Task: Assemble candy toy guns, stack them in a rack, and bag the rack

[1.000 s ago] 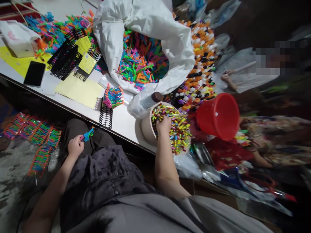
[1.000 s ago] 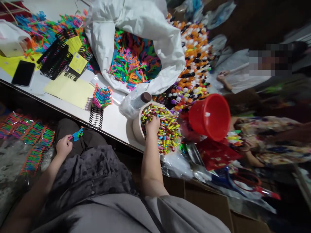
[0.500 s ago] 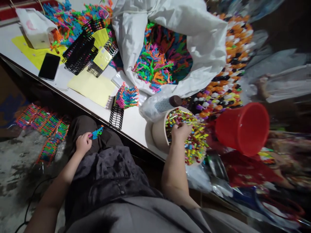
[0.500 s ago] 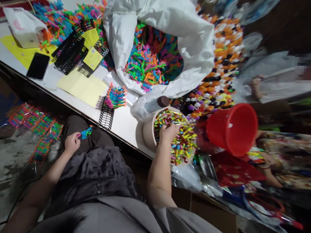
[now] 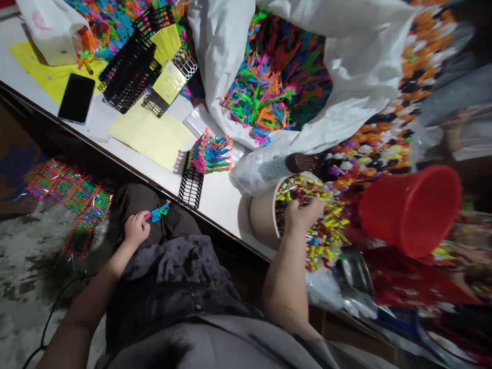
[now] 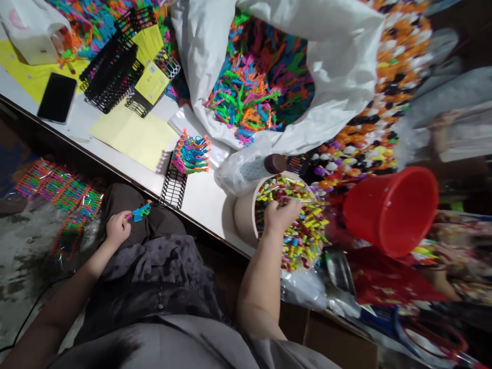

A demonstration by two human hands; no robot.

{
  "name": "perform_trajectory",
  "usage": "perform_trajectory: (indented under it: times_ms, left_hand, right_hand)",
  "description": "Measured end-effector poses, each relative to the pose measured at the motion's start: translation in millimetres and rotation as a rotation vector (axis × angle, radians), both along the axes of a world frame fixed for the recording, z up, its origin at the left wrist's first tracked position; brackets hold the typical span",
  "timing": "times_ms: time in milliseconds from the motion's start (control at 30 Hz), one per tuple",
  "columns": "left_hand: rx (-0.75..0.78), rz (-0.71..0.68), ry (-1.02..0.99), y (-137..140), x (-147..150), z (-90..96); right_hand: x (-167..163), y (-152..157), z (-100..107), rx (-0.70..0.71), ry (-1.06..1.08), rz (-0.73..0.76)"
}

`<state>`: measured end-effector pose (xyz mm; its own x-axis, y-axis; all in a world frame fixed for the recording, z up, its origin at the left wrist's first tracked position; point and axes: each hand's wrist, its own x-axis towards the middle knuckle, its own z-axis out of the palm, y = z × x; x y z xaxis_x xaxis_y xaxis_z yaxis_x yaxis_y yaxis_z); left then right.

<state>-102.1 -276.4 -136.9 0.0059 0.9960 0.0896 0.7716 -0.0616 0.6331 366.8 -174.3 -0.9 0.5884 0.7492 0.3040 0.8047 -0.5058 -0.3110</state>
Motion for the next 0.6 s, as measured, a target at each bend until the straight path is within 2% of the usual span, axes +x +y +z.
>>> perform_trajectory:
  times_ms: [200, 467, 533, 600]
  left_hand:
    - [0.001, 0.012, 0.007, -3, -3, 0.0]
    - [0.030, 0.100, -0.014, -10, -11, -1.8]
    - [0.027, 0.124, -0.055, -12, -9, -1.8]
    - [0.017, 0.215, -0.151, -12, -4, -1.6]
  right_hand:
    - [-4, 2, 0, 0.017, 0.015, -0.034]
    - [-1, 4, -2, 0.022, 0.018, 0.005]
    - [-3, 4, 0, 0.022, 0.033, 0.001]
    - [-6, 4, 3, 0.026, 0.050, -0.002]
